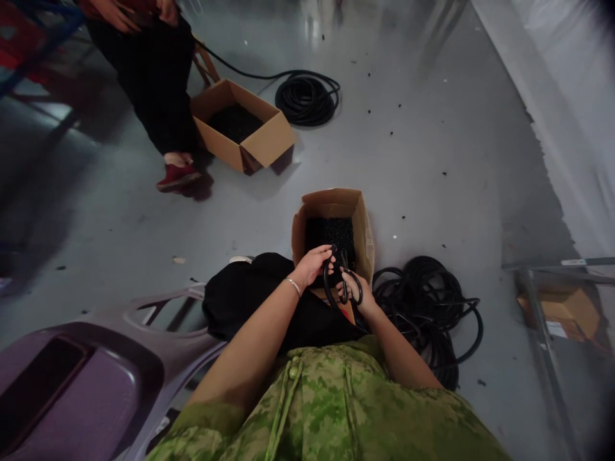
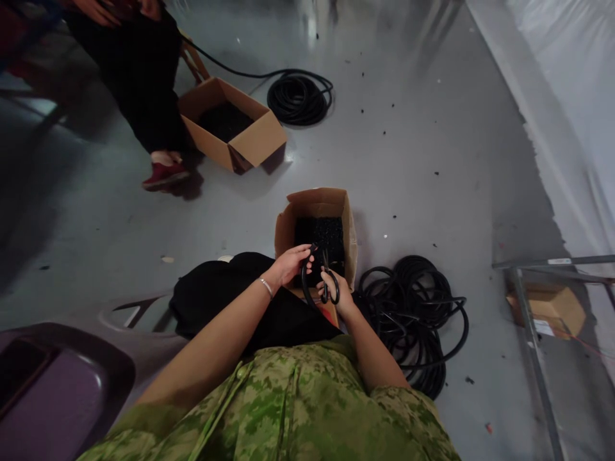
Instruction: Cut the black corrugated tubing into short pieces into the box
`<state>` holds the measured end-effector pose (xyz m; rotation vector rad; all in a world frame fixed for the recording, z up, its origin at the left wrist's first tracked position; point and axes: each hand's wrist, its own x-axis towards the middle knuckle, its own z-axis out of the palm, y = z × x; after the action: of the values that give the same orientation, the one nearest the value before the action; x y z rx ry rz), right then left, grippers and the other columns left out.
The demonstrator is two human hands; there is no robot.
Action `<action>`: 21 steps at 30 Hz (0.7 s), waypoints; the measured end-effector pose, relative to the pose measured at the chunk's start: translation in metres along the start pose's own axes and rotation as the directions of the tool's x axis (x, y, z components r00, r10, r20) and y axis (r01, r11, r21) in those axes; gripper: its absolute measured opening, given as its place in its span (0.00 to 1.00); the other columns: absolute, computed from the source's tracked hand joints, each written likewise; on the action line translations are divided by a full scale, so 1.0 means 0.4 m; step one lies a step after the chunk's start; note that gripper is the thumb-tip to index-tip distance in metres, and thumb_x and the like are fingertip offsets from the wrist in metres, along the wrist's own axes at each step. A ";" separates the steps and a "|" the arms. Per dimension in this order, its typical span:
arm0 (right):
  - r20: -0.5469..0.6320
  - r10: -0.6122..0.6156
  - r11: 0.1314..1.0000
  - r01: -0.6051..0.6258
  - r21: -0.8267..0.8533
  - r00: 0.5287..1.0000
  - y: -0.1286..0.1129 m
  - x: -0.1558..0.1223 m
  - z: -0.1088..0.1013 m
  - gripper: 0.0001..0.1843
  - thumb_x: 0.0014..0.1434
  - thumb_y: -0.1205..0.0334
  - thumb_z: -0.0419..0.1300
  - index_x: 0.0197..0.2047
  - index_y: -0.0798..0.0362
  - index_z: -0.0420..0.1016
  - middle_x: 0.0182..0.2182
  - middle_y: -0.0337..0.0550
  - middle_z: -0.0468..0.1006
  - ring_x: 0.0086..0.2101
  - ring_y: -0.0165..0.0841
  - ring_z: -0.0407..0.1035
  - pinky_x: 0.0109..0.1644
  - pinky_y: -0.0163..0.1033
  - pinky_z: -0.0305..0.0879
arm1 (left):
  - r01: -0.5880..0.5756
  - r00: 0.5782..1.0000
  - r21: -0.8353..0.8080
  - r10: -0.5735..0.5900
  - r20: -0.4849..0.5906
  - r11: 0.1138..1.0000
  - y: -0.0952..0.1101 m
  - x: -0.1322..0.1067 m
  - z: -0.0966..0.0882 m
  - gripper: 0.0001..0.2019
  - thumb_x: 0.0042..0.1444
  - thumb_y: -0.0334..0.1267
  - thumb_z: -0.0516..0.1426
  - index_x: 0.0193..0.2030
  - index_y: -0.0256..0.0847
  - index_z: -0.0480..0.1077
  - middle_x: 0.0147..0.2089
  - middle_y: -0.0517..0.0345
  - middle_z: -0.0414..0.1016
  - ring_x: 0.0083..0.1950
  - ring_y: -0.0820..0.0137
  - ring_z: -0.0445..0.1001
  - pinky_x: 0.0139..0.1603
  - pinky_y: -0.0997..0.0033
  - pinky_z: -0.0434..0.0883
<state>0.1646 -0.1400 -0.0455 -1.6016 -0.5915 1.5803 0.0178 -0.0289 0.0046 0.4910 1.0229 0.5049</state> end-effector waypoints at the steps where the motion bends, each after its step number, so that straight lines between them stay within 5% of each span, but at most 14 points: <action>1: 0.004 -0.007 1.000 0.007 0.008 1.000 -0.006 0.001 -0.003 0.35 0.56 0.43 0.61 0.60 0.56 0.68 0.26 0.40 0.77 0.22 0.29 0.72 0.20 0.28 0.60 | -0.023 1.000 -0.014 0.023 0.017 1.000 -0.001 0.000 0.001 0.10 0.57 0.34 0.60 0.45 0.36 0.70 0.27 0.62 0.68 0.22 0.78 0.66 0.23 0.78 0.66; 9: 0.099 0.012 1.000 -0.010 -0.028 0.995 -0.013 0.000 0.006 0.34 0.52 0.47 0.64 0.57 0.57 0.69 0.25 0.38 0.76 0.22 0.29 0.71 0.21 0.29 0.59 | -0.112 0.993 -0.048 0.110 -0.033 0.993 0.004 0.004 0.004 0.04 0.60 0.33 0.56 0.38 0.34 0.69 0.25 0.64 0.64 0.17 0.83 0.55 0.16 0.82 0.51; 17: 0.160 0.010 0.993 0.009 -0.118 0.987 0.077 -0.007 0.051 0.25 0.45 0.46 0.68 0.40 0.57 0.76 0.24 0.37 0.75 0.26 0.30 0.70 0.29 0.33 0.65 | -0.121 0.974 -0.023 0.115 -0.195 0.992 0.008 0.010 0.006 0.06 0.62 0.33 0.52 0.35 0.35 0.68 0.24 0.63 0.66 0.16 0.81 0.57 0.16 0.79 0.54; 21: 0.080 0.009 0.998 -0.004 -0.067 0.997 0.081 -0.005 0.035 0.30 0.46 0.44 0.66 0.46 0.57 0.74 0.21 0.34 0.72 0.21 0.29 0.67 0.25 0.33 0.63 | -0.105 0.977 0.023 0.108 -0.182 0.994 -0.001 0.006 0.016 0.10 0.65 0.34 0.50 0.32 0.36 0.66 0.22 0.62 0.67 0.16 0.80 0.60 0.18 0.77 0.58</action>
<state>0.1441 -0.1574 -0.0687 -1.5967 -0.6894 1.6514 0.0246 -0.0290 0.0056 0.5200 1.1812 0.6486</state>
